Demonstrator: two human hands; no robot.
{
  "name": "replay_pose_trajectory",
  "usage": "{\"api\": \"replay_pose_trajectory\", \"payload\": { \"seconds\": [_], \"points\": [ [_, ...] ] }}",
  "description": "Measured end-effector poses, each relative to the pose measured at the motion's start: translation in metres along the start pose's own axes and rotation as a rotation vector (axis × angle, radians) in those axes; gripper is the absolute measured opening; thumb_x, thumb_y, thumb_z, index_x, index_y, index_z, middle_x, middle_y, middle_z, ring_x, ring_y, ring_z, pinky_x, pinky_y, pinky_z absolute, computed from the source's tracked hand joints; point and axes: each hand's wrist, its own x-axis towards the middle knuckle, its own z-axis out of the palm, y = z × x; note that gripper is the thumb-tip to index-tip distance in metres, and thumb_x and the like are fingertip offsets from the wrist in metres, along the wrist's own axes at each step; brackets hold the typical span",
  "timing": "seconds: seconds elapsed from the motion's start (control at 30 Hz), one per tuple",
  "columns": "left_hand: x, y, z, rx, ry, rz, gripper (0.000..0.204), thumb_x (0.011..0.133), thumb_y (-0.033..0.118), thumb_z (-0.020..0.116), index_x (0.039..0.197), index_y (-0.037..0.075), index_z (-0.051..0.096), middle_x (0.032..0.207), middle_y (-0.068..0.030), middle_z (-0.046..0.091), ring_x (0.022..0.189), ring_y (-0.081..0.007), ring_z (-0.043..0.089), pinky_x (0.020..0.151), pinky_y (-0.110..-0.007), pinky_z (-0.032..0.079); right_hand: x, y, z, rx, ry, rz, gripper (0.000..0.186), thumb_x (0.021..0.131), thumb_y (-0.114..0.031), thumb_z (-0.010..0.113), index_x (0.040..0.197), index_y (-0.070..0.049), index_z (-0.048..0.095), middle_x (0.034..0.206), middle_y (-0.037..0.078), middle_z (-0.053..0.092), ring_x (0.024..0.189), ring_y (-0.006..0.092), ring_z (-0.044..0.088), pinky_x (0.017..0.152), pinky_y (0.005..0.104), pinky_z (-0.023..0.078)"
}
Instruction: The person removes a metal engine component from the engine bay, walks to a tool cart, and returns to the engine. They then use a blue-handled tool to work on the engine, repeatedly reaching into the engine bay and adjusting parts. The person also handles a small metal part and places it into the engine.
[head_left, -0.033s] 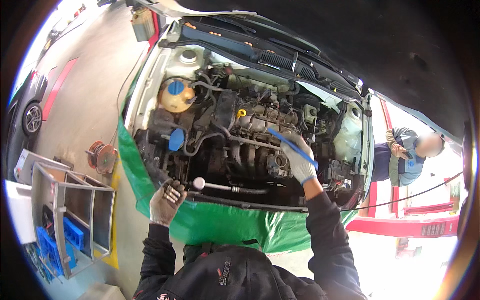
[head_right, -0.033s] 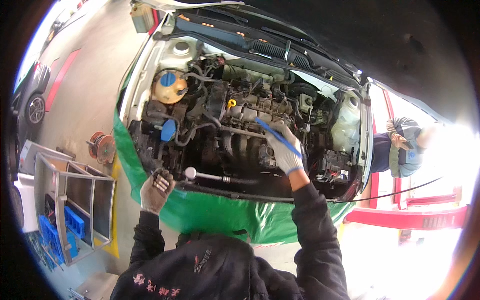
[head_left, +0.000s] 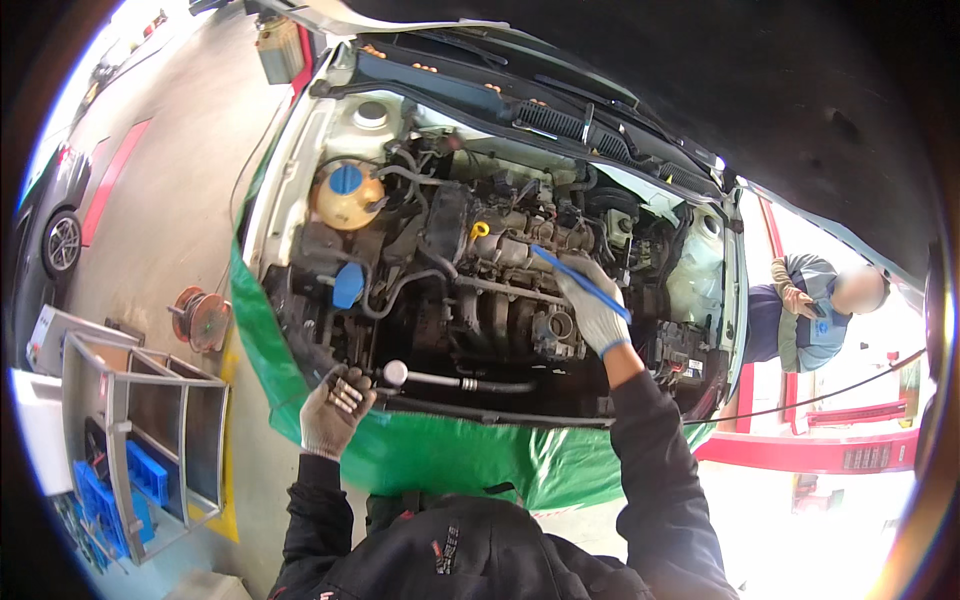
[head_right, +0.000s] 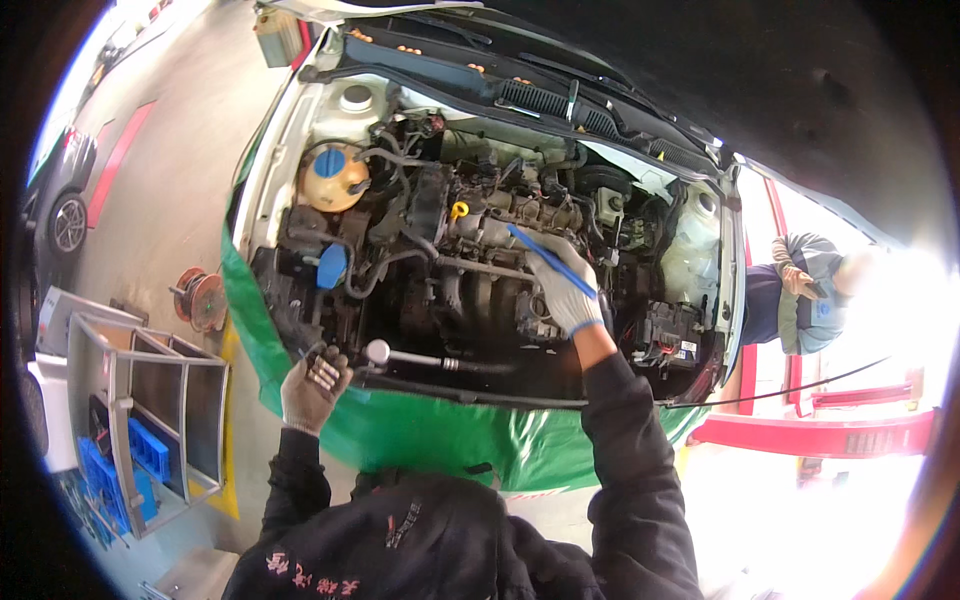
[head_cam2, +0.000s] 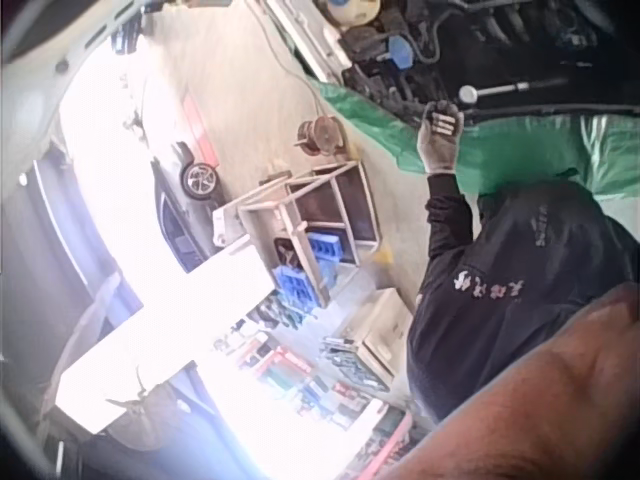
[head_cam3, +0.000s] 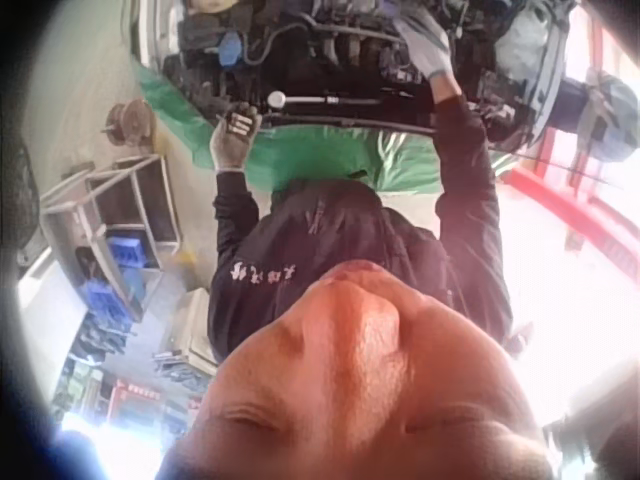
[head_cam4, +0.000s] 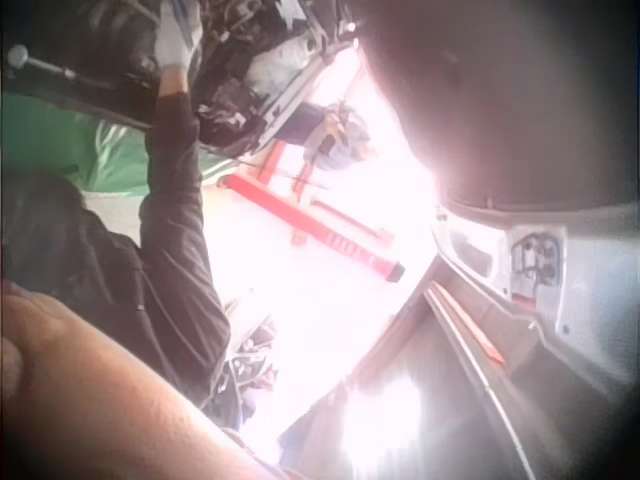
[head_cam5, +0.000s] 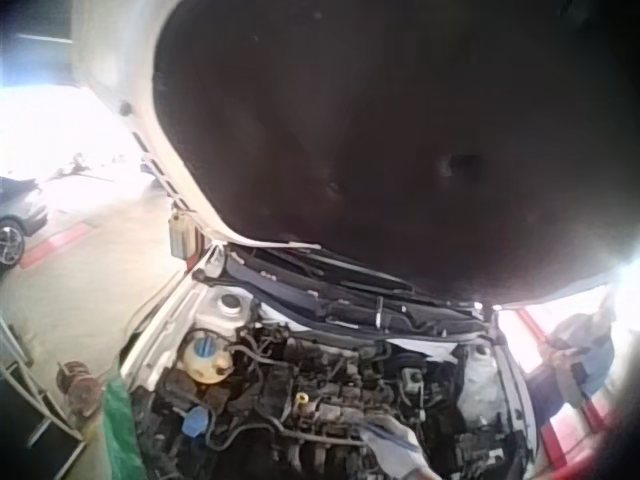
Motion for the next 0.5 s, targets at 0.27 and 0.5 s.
{"api": "replay_pose_trajectory", "payload": {
  "seconds": [0.27,0.5],
  "points": [
    [0.045,0.007,-0.063,-0.032,-0.061,-0.310,0.045,0.100,0.039,0.076,0.132,0.007,0.073,0.128,-0.0176,0.076,0.128,-0.0459,0.069,0.109,-0.068,0.055,0.200,0.042,0.059,-0.388,-0.050,-0.039,0.034,0.106,-0.036,0.073,0.123,-0.007,0.081,0.084,0.012,0.074,0.076,0.0206,0.068,0.071,0.0396,0.053],
    [0.049,0.009,-0.097,-0.175,-0.225,-0.347,0.039,0.105,0.032,0.072,0.132,0.004,0.071,0.138,-0.0222,0.074,0.137,-0.0523,0.065,0.114,-0.071,0.051,0.263,0.079,0.097,-0.335,-0.213,0.217,0.038,0.106,-0.038,0.074,0.124,-0.006,0.081,0.099,0.013,0.080,0.082,0.0180,0.073,0.075,0.0377,0.059]
  ]
}}
